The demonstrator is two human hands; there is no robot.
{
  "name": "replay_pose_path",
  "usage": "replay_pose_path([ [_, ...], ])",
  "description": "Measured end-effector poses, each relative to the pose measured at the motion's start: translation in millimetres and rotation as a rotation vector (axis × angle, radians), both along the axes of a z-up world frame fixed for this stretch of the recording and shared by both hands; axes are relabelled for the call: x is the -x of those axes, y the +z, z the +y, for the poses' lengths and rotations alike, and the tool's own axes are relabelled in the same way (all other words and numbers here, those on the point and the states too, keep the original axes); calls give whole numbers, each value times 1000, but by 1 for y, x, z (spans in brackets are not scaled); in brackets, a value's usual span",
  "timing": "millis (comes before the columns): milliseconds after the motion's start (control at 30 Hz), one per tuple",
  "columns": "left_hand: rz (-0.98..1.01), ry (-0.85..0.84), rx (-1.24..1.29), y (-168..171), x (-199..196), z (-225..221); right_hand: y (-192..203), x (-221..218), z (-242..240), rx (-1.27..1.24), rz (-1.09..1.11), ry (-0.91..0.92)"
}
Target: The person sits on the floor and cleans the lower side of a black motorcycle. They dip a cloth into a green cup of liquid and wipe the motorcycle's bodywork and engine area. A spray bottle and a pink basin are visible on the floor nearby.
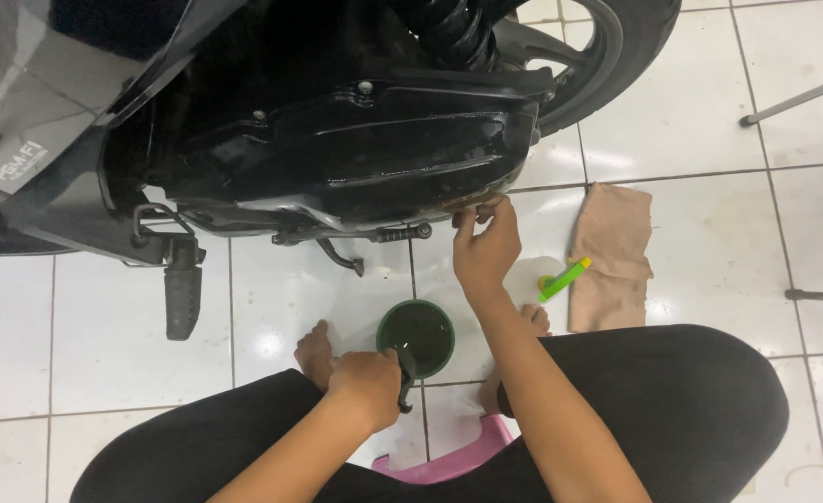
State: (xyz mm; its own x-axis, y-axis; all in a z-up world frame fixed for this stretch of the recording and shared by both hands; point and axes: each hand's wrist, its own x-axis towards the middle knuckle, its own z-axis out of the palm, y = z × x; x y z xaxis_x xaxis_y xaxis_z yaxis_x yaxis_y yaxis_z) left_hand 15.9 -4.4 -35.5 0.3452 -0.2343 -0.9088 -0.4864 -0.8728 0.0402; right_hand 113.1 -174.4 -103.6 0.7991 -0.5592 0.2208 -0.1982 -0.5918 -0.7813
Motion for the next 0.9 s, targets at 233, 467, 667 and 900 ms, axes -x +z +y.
replay_pose_path([
  [233, -32, -36, -24, -1, 2, 0, 1, 0, 12, 217, -250, 274],
  [467, -27, -15, 0, 11, 5, 0, 5, -1, -13, 565, -418, 300],
  [667, -191, -62, 130, 11, 20, 11, 5, -9, -15, 509, -465, 284],
  [900, -138, -68, 110, 27, 20, 10, -13, -15, -12, 535, -426, 327],
])
